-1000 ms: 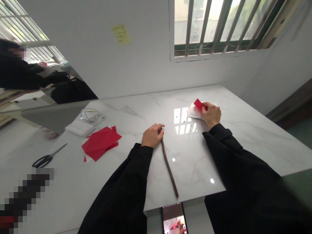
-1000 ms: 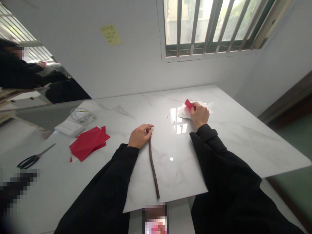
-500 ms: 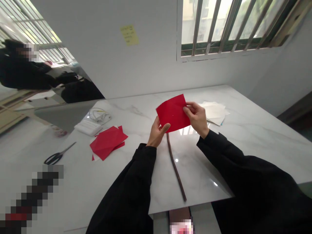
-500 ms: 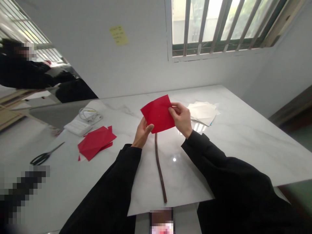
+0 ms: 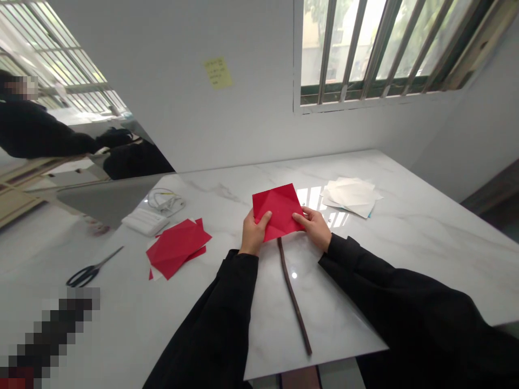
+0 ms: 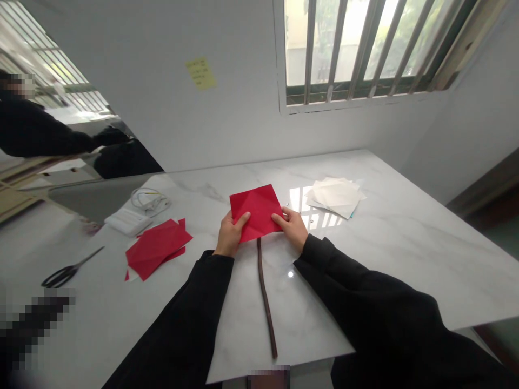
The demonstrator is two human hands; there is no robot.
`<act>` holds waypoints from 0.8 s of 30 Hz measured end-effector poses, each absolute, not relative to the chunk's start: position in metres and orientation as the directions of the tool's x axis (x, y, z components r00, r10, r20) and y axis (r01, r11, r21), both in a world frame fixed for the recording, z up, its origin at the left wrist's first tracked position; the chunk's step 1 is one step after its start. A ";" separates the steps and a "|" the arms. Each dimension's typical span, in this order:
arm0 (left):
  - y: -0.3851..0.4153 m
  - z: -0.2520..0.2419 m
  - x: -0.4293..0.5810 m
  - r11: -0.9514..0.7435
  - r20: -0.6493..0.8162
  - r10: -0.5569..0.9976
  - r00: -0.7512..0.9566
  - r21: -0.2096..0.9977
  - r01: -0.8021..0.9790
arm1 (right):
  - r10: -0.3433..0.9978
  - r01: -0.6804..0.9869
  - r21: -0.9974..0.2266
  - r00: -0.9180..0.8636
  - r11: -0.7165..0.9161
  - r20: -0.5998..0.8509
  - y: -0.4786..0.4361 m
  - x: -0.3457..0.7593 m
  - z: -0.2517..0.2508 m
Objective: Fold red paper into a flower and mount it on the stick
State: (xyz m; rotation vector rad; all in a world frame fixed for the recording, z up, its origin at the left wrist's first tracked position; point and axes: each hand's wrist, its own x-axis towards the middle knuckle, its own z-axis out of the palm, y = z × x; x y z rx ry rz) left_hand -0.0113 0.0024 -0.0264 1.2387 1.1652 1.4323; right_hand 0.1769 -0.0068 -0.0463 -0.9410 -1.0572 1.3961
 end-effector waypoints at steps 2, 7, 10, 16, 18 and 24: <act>0.002 -0.028 -0.011 -0.210 0.207 0.974 -0.087 0.977 -0.023 | 0.995 -0.286 -0.958 -0.101 -0.027 0.002 -0.005 0.179 -0.047; -0.001 -0.029 -0.013 -0.192 0.190 0.978 -0.080 0.981 -0.018 | 0.989 -0.230 -0.973 -0.143 -0.007 0.027 -0.007 0.179 -0.046; -0.001 -0.028 -0.014 -0.171 0.171 0.981 -0.092 0.985 0.013 | 0.986 -0.204 -0.977 -0.146 0.055 0.086 -0.007 0.177 -0.046; 0.002 -0.032 -0.019 -0.160 0.198 0.965 -0.172 0.964 0.215 | 0.987 -0.141 -0.986 -0.117 0.090 0.107 -0.003 0.180 -0.052; 0.002 -0.032 -0.021 -0.142 0.220 0.950 -0.221 0.936 0.323 | 0.986 -0.020 -0.992 -0.111 0.124 0.126 -0.003 0.181 -0.054; -0.004 -0.017 -0.027 -0.178 0.306 0.915 -0.263 0.891 0.417 | 0.966 0.452 -0.854 -0.107 0.259 0.236 -0.015 0.177 -0.046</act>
